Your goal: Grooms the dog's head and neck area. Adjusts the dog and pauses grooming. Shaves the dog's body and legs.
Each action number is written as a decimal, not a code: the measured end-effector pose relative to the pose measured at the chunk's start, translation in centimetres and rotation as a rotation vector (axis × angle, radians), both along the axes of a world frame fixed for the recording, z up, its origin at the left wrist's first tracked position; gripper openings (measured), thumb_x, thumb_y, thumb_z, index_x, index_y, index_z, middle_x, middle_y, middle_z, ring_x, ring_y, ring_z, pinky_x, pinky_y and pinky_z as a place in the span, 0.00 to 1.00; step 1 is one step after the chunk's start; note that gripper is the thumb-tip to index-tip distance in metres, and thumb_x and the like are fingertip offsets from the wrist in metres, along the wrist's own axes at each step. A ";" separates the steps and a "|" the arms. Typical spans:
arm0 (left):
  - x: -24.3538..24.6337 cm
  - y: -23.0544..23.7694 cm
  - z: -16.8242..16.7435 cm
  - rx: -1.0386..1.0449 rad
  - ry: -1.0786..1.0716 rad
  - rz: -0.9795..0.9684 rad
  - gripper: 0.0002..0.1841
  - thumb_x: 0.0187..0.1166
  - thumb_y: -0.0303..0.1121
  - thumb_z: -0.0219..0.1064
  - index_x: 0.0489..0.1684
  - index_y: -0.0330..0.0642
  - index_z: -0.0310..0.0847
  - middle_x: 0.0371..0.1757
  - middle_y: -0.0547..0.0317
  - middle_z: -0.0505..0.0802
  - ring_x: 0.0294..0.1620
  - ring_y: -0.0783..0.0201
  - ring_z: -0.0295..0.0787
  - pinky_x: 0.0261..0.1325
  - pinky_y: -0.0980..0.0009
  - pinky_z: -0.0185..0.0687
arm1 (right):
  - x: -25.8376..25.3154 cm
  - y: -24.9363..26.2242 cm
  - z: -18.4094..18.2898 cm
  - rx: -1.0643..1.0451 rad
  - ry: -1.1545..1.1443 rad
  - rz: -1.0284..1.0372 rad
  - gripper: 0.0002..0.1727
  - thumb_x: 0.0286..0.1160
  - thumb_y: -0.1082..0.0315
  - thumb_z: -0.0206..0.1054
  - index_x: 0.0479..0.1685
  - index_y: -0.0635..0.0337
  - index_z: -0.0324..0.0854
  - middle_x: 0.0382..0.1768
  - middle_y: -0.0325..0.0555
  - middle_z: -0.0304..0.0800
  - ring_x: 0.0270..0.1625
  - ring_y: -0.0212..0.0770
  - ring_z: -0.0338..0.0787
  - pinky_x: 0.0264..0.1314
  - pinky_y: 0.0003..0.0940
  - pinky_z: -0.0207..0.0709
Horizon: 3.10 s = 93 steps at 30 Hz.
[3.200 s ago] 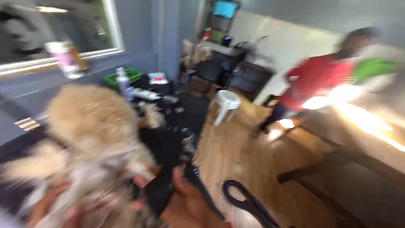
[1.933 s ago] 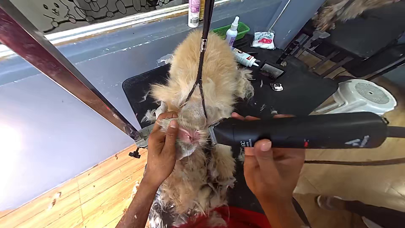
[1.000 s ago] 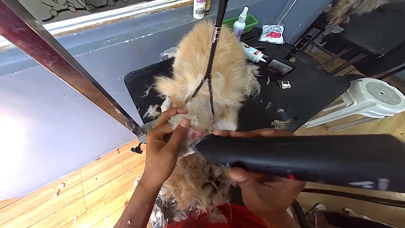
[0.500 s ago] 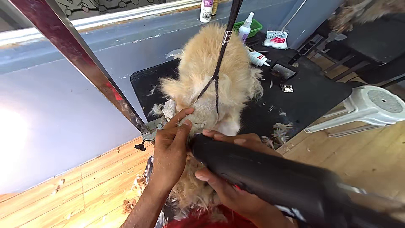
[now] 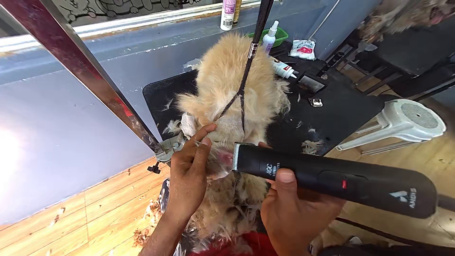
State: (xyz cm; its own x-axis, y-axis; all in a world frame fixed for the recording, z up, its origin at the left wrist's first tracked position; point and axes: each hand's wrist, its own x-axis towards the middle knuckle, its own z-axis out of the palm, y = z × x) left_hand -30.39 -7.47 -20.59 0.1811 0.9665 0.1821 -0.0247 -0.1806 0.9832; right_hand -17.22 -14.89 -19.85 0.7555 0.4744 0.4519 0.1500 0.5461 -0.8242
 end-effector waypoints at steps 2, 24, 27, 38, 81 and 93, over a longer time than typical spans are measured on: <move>0.3 -0.1 -0.1 0.010 0.009 0.009 0.26 0.93 0.35 0.47 0.25 0.41 0.91 0.76 0.67 0.87 0.74 0.63 0.84 0.70 0.60 0.84 | -0.1 0.1 -0.2 -0.018 0.048 -0.064 0.34 0.56 0.65 0.87 0.61 0.48 0.71 0.48 0.43 0.97 0.49 0.45 0.99 0.43 0.38 0.97; 2.4 -2.1 -1.6 0.146 0.219 0.094 0.32 0.63 0.40 0.69 0.76 0.56 0.78 0.75 0.68 0.83 0.70 0.64 0.80 0.61 0.58 0.83 | -2.3 3.6 1.1 0.040 0.052 0.002 0.34 0.58 0.75 0.84 0.63 0.51 0.68 0.48 0.38 0.95 0.51 0.36 0.97 0.55 0.31 0.93; 2.9 -1.5 -2.3 0.172 0.217 0.138 0.29 0.65 0.44 0.77 0.70 0.54 0.80 0.68 0.67 0.87 0.65 0.68 0.85 0.62 0.62 0.86 | -1.8 3.8 1.1 0.055 0.089 0.141 0.30 0.60 0.72 0.84 0.61 0.50 0.72 0.47 0.40 0.95 0.49 0.38 0.97 0.53 0.34 0.94; 2.2 0.0 -1.7 0.070 0.088 0.098 0.10 0.82 0.36 0.67 0.35 0.49 0.96 0.79 0.65 0.83 0.58 0.65 0.91 0.47 0.70 0.93 | 4.4 -1.7 -0.3 -0.063 0.009 0.038 0.40 0.63 0.67 0.84 0.74 0.54 0.63 0.65 0.54 0.87 0.62 0.59 0.92 0.55 0.53 0.95; 1.0 -0.9 -2.6 0.259 0.456 0.102 0.11 0.65 0.55 0.79 0.31 0.63 0.94 0.76 0.67 0.79 0.78 0.59 0.71 0.69 0.57 0.77 | 3.3 -2.7 -0.4 -0.158 0.125 0.064 0.38 0.58 0.69 0.86 0.70 0.48 0.69 0.57 0.44 0.91 0.53 0.46 0.96 0.49 0.43 0.97; 1.2 -2.1 -2.0 0.049 0.075 -0.047 0.22 0.93 0.39 0.47 0.83 0.47 0.67 0.45 0.60 0.95 0.37 0.66 0.93 0.35 0.74 0.89 | -0.6 -3.2 -0.9 -0.097 -0.153 -0.100 0.29 0.56 0.66 0.88 0.55 0.47 0.74 0.40 0.28 0.95 0.42 0.28 0.96 0.47 0.24 0.93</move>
State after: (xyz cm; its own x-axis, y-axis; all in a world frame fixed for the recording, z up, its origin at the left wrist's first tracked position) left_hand -29.22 -9.60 -22.56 0.2412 0.9467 0.2136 0.0386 -0.2293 0.9726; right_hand -17.78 -18.04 -20.77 0.7271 0.4473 0.5209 0.3269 0.4416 -0.8355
